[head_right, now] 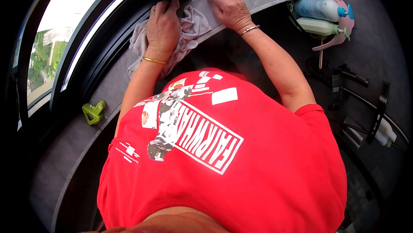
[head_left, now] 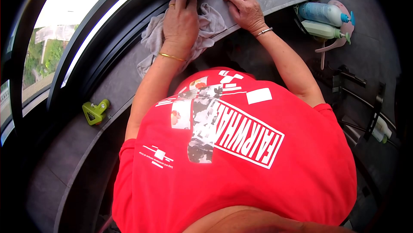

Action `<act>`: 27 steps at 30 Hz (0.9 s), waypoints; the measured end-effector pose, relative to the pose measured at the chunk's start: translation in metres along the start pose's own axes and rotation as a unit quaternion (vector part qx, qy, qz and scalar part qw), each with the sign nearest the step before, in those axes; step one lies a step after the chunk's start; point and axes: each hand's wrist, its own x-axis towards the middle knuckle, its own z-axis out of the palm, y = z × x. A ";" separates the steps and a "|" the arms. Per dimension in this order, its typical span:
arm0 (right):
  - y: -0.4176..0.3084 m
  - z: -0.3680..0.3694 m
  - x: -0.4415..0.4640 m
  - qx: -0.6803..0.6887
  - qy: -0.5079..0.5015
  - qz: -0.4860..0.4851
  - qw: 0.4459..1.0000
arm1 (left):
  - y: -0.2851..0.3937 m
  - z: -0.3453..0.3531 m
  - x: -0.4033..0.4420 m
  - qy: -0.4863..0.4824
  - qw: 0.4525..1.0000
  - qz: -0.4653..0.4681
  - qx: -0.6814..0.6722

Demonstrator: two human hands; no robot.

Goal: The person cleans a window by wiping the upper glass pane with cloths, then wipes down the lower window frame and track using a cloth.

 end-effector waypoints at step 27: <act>-0.002 0.001 0.002 0.002 0.005 0.006 1.000 | -0.011 -0.027 0.011 -0.183 0.974 0.029 0.127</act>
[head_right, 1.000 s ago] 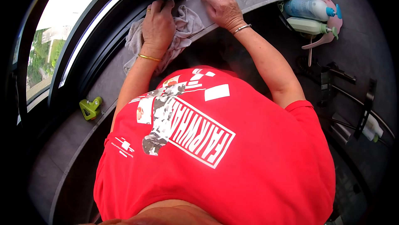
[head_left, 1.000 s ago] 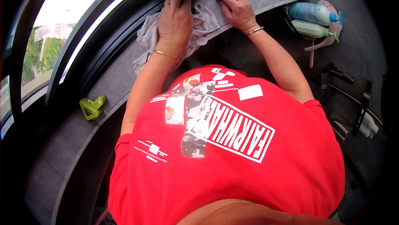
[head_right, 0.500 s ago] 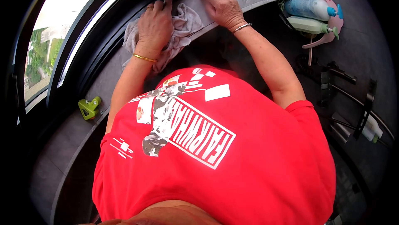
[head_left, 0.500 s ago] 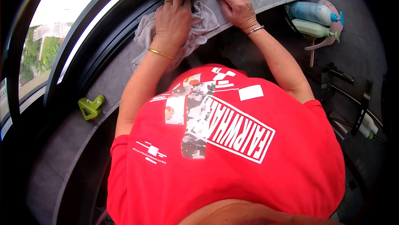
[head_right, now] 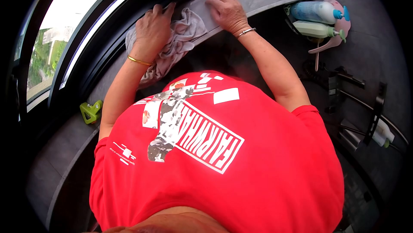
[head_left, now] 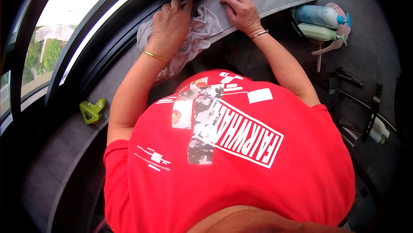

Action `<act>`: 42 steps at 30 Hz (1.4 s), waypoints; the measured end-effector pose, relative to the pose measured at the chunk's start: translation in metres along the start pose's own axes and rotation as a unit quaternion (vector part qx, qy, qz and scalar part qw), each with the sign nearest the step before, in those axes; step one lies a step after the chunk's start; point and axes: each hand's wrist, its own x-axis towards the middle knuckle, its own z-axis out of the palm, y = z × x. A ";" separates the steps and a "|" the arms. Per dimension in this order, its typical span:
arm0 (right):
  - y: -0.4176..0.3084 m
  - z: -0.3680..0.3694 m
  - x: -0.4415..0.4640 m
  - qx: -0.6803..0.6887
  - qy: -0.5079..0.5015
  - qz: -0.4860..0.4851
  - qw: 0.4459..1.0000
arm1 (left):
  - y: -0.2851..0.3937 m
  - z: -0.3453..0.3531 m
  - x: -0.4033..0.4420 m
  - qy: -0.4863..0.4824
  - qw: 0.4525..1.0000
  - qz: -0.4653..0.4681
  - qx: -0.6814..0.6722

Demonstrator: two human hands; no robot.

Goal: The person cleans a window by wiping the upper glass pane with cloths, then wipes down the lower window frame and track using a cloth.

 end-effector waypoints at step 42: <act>-0.006 0.005 -0.003 0.031 -0.004 0.013 0.999 | -0.044 -0.006 -0.058 0.061 0.886 -0.124 -0.443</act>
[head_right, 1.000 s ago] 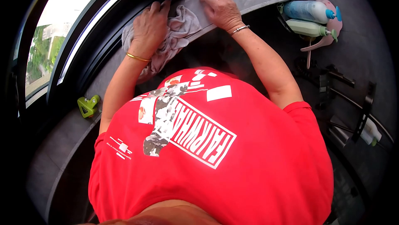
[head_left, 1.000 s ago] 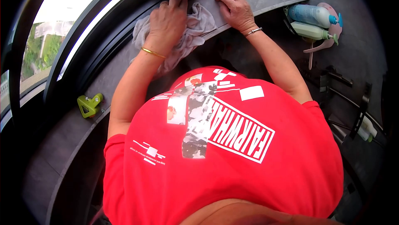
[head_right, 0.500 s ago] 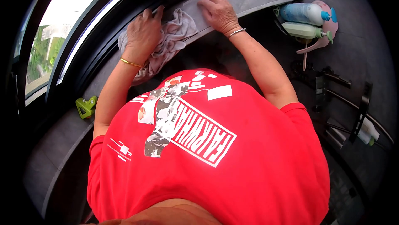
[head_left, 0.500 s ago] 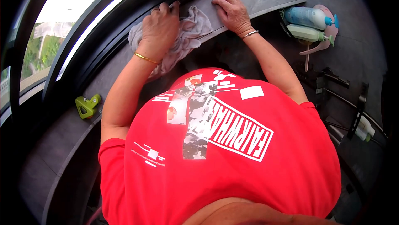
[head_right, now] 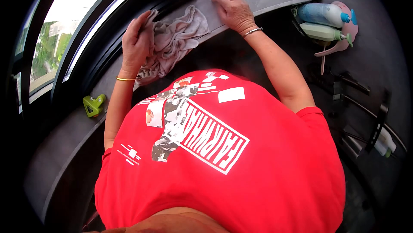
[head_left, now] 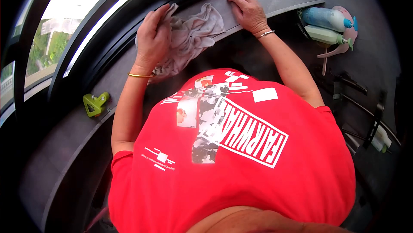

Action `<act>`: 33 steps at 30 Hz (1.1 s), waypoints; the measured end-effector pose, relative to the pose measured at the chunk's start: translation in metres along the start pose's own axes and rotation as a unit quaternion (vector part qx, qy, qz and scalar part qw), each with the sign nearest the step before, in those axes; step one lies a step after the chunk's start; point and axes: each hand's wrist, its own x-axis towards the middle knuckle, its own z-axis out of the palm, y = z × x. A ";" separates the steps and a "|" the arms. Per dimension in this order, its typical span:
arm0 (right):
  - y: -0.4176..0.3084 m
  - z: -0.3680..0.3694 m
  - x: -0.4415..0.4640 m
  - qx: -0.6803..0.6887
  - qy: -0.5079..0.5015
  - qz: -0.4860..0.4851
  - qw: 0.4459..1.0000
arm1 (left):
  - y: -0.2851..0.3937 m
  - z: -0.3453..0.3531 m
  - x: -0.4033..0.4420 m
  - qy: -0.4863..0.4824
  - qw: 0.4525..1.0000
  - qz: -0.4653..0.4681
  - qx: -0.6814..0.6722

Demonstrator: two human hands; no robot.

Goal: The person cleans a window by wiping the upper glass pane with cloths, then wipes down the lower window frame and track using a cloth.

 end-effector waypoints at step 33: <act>0.001 -0.003 0.003 -0.017 0.009 -0.001 1.000 | 0.023 -0.038 -0.046 -0.056 0.948 0.167 0.266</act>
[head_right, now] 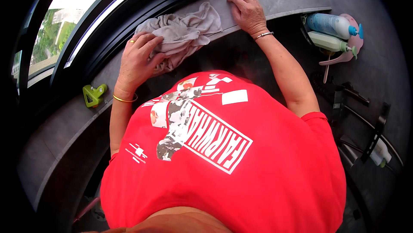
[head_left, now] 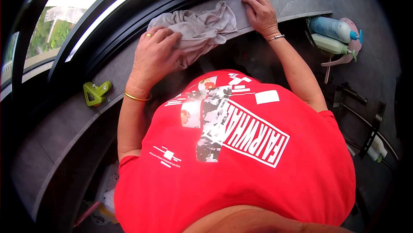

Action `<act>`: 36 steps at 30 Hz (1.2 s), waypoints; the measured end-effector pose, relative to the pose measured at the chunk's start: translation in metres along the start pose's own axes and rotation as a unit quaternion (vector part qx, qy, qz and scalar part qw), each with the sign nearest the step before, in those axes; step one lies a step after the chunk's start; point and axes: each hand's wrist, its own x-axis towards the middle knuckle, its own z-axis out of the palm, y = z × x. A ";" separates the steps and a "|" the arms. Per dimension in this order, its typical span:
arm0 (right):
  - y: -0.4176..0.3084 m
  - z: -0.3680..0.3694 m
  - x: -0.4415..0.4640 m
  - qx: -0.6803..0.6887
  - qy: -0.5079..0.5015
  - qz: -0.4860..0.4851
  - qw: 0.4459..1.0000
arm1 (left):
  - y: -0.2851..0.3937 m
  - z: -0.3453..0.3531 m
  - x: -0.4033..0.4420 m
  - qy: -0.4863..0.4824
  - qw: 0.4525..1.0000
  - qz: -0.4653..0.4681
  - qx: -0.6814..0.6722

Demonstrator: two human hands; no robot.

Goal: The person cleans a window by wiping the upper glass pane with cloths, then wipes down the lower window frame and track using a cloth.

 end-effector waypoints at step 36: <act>-0.002 0.002 0.001 0.002 -0.003 -0.005 1.000 | 0.015 0.096 0.073 0.093 0.992 0.001 0.083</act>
